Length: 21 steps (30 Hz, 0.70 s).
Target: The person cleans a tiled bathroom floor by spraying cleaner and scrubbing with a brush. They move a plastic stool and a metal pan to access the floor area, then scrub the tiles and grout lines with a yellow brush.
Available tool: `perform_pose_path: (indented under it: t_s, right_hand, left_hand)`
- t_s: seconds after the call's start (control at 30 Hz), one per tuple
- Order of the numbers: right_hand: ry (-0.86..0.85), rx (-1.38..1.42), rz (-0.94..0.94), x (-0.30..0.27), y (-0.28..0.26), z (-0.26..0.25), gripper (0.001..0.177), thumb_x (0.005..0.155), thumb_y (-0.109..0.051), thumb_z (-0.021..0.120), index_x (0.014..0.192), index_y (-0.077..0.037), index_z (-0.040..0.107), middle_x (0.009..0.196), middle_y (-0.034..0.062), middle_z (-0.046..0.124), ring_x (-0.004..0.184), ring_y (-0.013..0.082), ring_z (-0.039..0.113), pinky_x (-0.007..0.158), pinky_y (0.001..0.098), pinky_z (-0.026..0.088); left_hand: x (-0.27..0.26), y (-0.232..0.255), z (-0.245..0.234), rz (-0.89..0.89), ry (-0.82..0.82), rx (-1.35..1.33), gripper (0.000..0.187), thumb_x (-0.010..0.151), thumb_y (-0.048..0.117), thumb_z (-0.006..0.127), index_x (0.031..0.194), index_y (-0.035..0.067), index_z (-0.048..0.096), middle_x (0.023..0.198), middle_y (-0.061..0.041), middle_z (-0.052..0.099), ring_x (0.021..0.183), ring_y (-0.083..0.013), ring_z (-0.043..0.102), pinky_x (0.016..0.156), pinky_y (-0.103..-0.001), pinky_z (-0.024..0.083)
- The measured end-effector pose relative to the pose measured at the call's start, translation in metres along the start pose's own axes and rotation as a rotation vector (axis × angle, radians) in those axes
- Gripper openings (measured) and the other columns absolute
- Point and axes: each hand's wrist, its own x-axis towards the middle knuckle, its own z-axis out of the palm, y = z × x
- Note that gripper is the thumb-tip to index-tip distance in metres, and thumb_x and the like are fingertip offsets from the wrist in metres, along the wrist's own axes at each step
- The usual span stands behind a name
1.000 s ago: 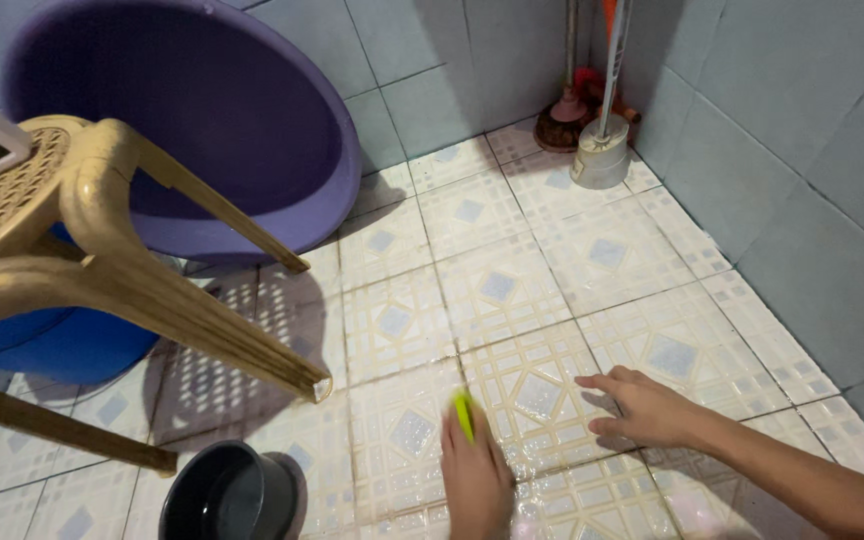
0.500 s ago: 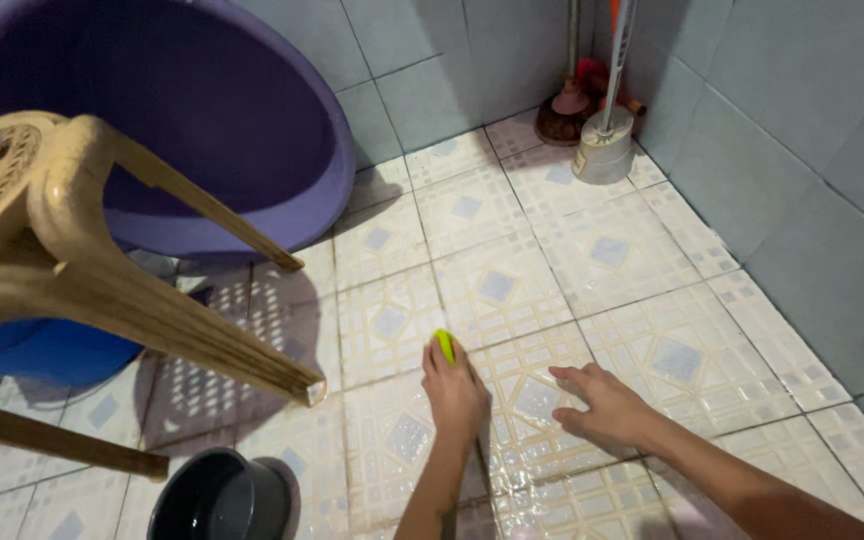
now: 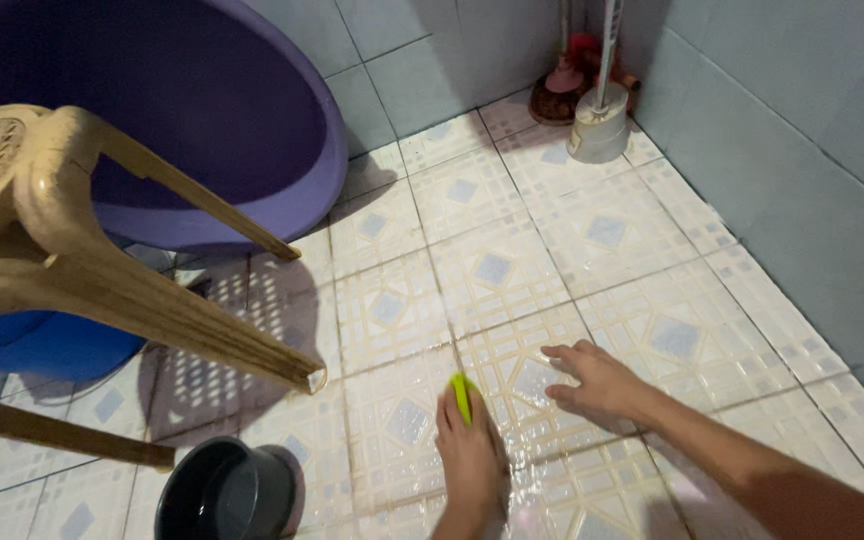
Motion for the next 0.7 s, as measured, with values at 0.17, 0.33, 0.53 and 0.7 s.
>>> perform_pose_path:
  t_s: [0.17, 0.33, 0.53, 0.7]
  right_hand:
    - [-0.013, 0.088, 0.025, -0.001, -0.012, -0.006, 0.072, 0.086, -0.037, 0.073, 0.15, -0.019, 0.046, 0.135, 0.0144, 0.055, 0.134, 0.0286, 0.052, 0.109, 0.0385, 0.046]
    - [-0.007, 0.047, 0.038, -0.01, -0.006, -0.006, 0.072, 0.086, -0.037, 0.074, 0.15, -0.018, 0.047, 0.137, 0.0141, 0.054, 0.134, 0.0289, 0.052, 0.111, 0.0385, 0.046]
    - [0.022, 0.011, 0.009, -0.005, 0.005, -0.012, 0.075, 0.083, -0.04, 0.076, 0.15, -0.021, 0.047, 0.134, 0.0145, 0.057, 0.132, 0.0305, 0.052, 0.109, 0.0397, 0.046]
    - [0.007, 0.037, 0.009, 0.003, -0.005, -0.006, 0.073, 0.084, -0.039, 0.074, 0.149, -0.022, 0.048, 0.133, 0.0148, 0.057, 0.13, 0.0296, 0.055, 0.108, 0.0384, 0.048]
  left_hand:
    - [0.102, -0.035, 0.03, 0.02, 0.014, 0.123, 0.051, 0.091, 0.009, 0.059, 0.14, -0.001, 0.05, 0.151, -0.028, 0.038, 0.137, -0.047, 0.04, 0.096, -0.062, 0.047]
    - [0.136, -0.031, 0.034, 0.019, 0.085, 0.145, 0.055, 0.086, 0.007, 0.059, 0.139, -0.004, 0.049, 0.151, -0.03, 0.037, 0.136, -0.048, 0.039, 0.097, -0.061, 0.047]
    - [-0.001, -0.006, 0.012, 0.015, -0.018, 0.098, 0.061, 0.085, 0.001, 0.056, 0.144, -0.002, 0.045, 0.149, -0.032, 0.037, 0.135, -0.0521, 0.04, 0.101, -0.06, 0.045]
    - [-0.041, -0.006, 0.009, 0.011, -0.132, 0.171, 0.074, 0.078, 0.01, 0.063, 0.147, -0.001, 0.039, 0.151, -0.037, 0.03, 0.137, -0.0585, 0.031, 0.097, -0.064, 0.043]
